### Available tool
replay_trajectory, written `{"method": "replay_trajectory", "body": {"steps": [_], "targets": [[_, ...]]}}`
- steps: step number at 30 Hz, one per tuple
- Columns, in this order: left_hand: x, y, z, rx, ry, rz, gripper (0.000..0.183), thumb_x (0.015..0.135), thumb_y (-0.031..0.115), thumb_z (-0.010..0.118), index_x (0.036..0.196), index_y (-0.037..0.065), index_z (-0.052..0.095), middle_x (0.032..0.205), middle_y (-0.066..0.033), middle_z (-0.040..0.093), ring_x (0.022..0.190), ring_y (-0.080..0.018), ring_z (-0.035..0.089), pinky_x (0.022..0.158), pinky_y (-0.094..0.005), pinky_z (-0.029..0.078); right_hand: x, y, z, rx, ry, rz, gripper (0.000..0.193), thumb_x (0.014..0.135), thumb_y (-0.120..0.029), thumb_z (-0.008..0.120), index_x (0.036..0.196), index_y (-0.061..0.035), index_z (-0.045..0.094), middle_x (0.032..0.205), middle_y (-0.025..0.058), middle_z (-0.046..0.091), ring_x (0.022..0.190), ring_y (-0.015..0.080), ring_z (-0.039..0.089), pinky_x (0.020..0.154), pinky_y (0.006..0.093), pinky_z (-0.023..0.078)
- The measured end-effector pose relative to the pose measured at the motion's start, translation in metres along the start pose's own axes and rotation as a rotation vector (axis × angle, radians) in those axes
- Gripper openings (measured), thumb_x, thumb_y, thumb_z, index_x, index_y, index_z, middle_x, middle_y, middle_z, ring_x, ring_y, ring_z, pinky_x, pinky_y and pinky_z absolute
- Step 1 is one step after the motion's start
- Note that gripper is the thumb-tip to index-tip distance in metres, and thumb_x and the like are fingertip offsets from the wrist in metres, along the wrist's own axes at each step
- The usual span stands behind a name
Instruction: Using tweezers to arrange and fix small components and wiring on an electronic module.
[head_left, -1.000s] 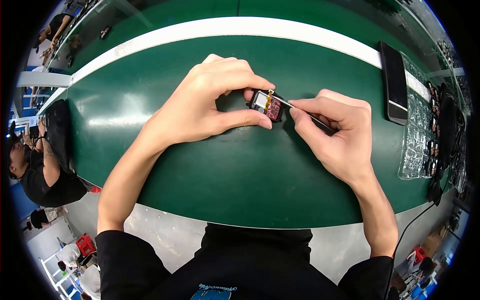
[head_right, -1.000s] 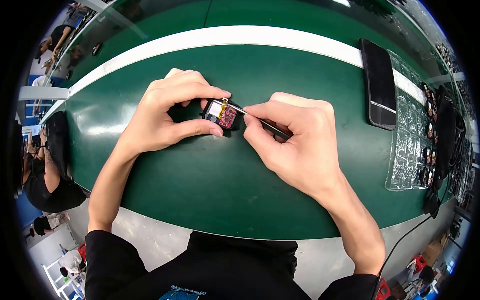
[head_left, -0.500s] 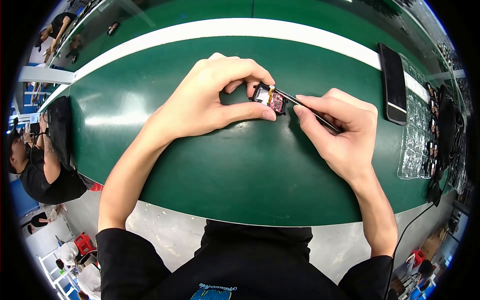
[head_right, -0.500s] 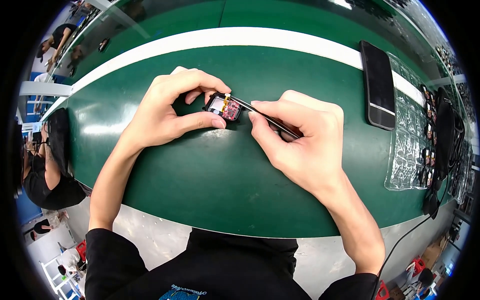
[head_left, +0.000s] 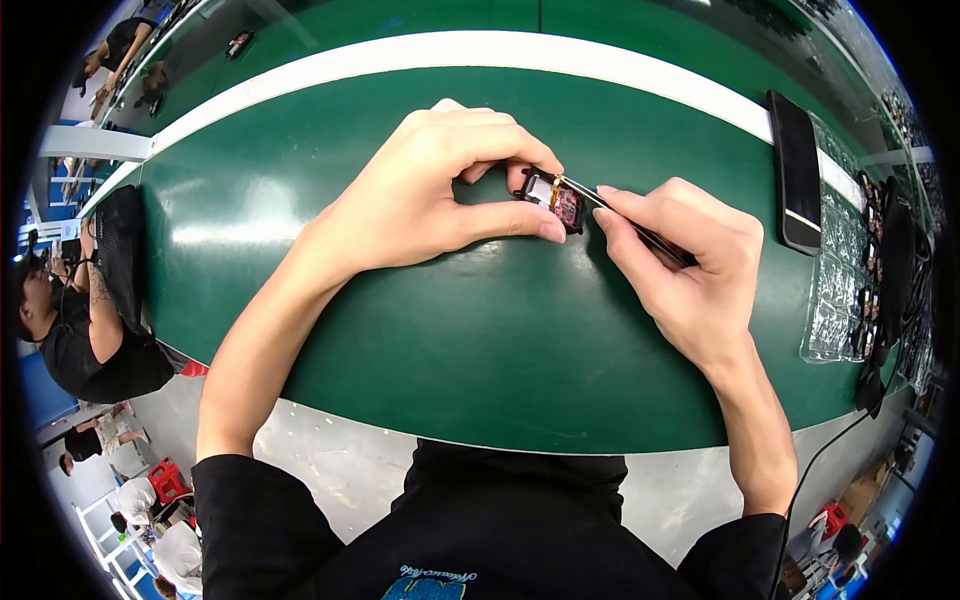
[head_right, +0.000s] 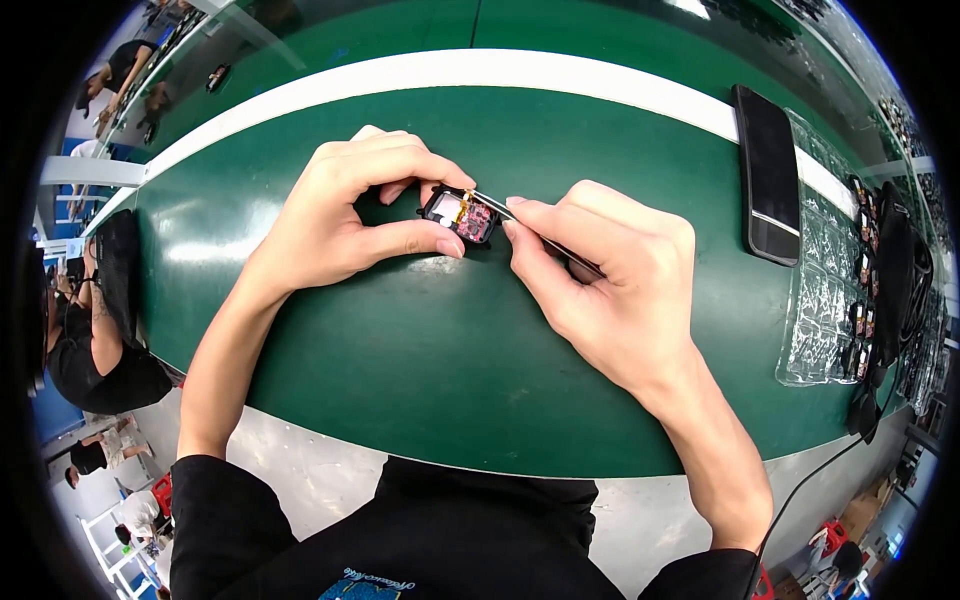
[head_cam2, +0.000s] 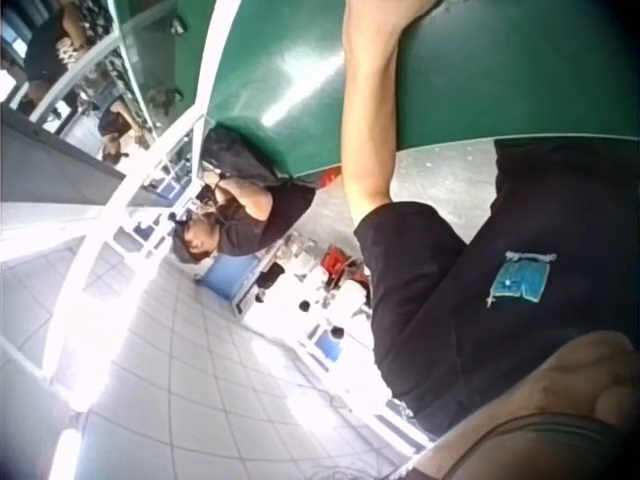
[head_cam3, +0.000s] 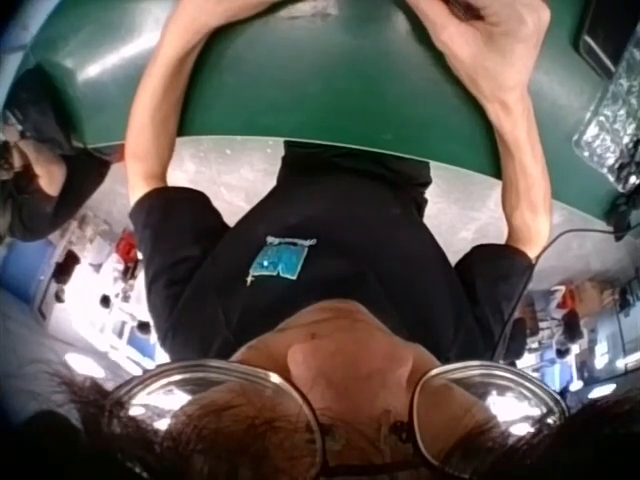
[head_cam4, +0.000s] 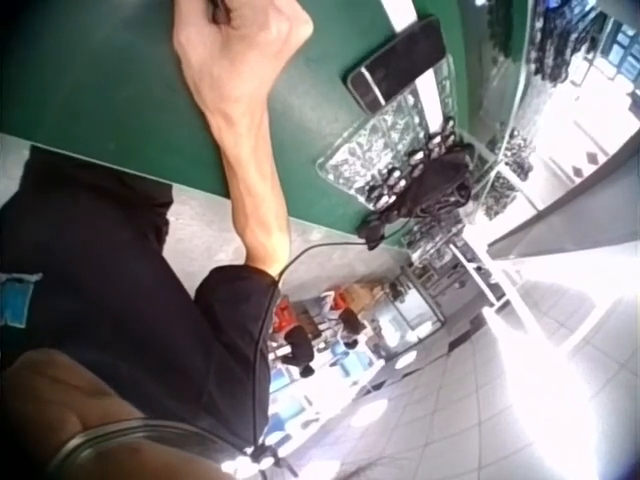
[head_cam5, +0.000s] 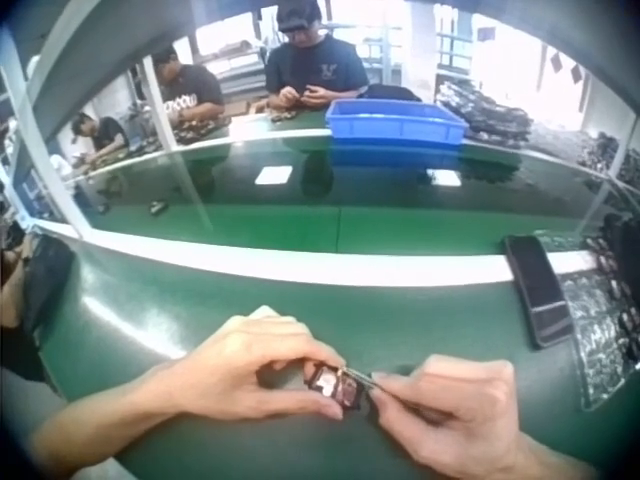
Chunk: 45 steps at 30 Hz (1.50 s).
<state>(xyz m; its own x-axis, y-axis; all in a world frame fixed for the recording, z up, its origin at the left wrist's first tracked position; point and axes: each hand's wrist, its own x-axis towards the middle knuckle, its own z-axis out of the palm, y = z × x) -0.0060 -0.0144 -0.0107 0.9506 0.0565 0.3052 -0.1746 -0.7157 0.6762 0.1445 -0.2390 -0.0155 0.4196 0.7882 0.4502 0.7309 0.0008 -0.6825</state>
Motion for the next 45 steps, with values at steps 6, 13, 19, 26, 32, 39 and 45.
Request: {"method": "replay_trajectory", "body": {"steps": [6, 13, 19, 26, 32, 39, 45], "targets": [[0.000, -0.008, -0.009, -0.107, -0.089, -0.039, 0.049, 0.076, 0.023, 0.102, 0.119, 0.009, 0.086, 0.097, 0.0000, 0.079, 0.079, -0.0156, 0.054, 0.082, -0.0315, 0.043, 0.000, -0.003, -0.007, 0.159, -0.052, 0.101, 0.014, 0.088, 0.005, 0.086, 0.102, 0.0019, 0.086, 0.064, 0.0044, 0.060, 0.054, 0.0088, 0.050, 0.051, 0.0292, 0.034], [-0.001, -0.008, -0.011, -0.086, -0.140, -0.036, 0.048, 0.077, 0.023, 0.101, 0.121, 0.010, 0.086, 0.102, 0.0002, 0.081, 0.084, -0.0149, 0.060, 0.083, -0.0319, 0.043, 0.001, -0.003, -0.009, 0.189, -0.124, 0.177, 0.014, 0.091, 0.003, 0.084, 0.105, 0.0018, 0.087, 0.067, 0.0004, 0.061, 0.058, 0.0044, 0.046, 0.053, 0.0278, 0.029], [0.001, -0.008, -0.009, -0.102, -0.139, -0.024, 0.049, 0.077, 0.023, 0.101, 0.121, 0.010, 0.086, 0.100, 0.0001, 0.080, 0.085, -0.0150, 0.060, 0.084, -0.0319, 0.042, 0.001, -0.004, -0.010, 0.188, -0.121, 0.199, 0.013, 0.088, 0.003, 0.084, 0.101, 0.0027, 0.086, 0.064, 0.0034, 0.061, 0.057, 0.0070, 0.049, 0.052, 0.0300, 0.032], [-0.001, -0.009, -0.007, -0.093, -0.112, 0.071, 0.046, 0.079, 0.023, 0.100, 0.122, 0.011, 0.086, 0.100, 0.0010, 0.080, 0.086, -0.0153, 0.062, 0.083, -0.0322, 0.041, 0.004, -0.007, -0.008, 0.184, -0.135, 0.184, 0.013, 0.087, 0.003, 0.084, 0.099, 0.0029, 0.086, 0.064, 0.0045, 0.062, 0.056, 0.0080, 0.050, 0.052, 0.0305, 0.033], [0.001, -0.006, -0.007, -0.110, -0.132, 0.045, 0.039, 0.081, 0.024, 0.099, 0.115, 0.012, 0.084, 0.100, 0.0023, 0.079, 0.087, -0.0157, 0.063, 0.083, -0.0323, 0.040, 0.002, -0.005, -0.009, 0.183, -0.139, 0.173, 0.013, 0.085, 0.003, 0.084, 0.099, 0.0031, 0.086, 0.065, 0.0054, 0.064, 0.056, 0.0088, 0.051, 0.052, 0.0300, 0.034], [0.002, -0.005, -0.006, -0.050, -0.108, 0.080, 0.036, 0.083, 0.023, 0.098, 0.114, 0.012, 0.083, 0.100, 0.0028, 0.080, 0.087, -0.0161, 0.064, 0.080, -0.0326, 0.041, -0.001, -0.004, -0.006, 0.176, -0.119, 0.148, 0.013, 0.089, 0.005, 0.084, 0.102, 0.0019, 0.087, 0.067, -0.0011, 0.059, 0.059, 0.0031, 0.045, 0.053, 0.0263, 0.028], [-0.001, -0.002, -0.007, -0.033, -0.120, 0.052, 0.037, 0.082, 0.024, 0.098, 0.115, 0.013, 0.084, 0.100, 0.0022, 0.080, 0.086, -0.0165, 0.063, 0.080, -0.0328, 0.041, -0.001, -0.004, -0.008, 0.149, -0.130, 0.116, 0.014, 0.088, 0.006, 0.084, 0.102, 0.0027, 0.086, 0.066, -0.0012, 0.059, 0.058, 0.0027, 0.045, 0.052, 0.0260, 0.028]]}}
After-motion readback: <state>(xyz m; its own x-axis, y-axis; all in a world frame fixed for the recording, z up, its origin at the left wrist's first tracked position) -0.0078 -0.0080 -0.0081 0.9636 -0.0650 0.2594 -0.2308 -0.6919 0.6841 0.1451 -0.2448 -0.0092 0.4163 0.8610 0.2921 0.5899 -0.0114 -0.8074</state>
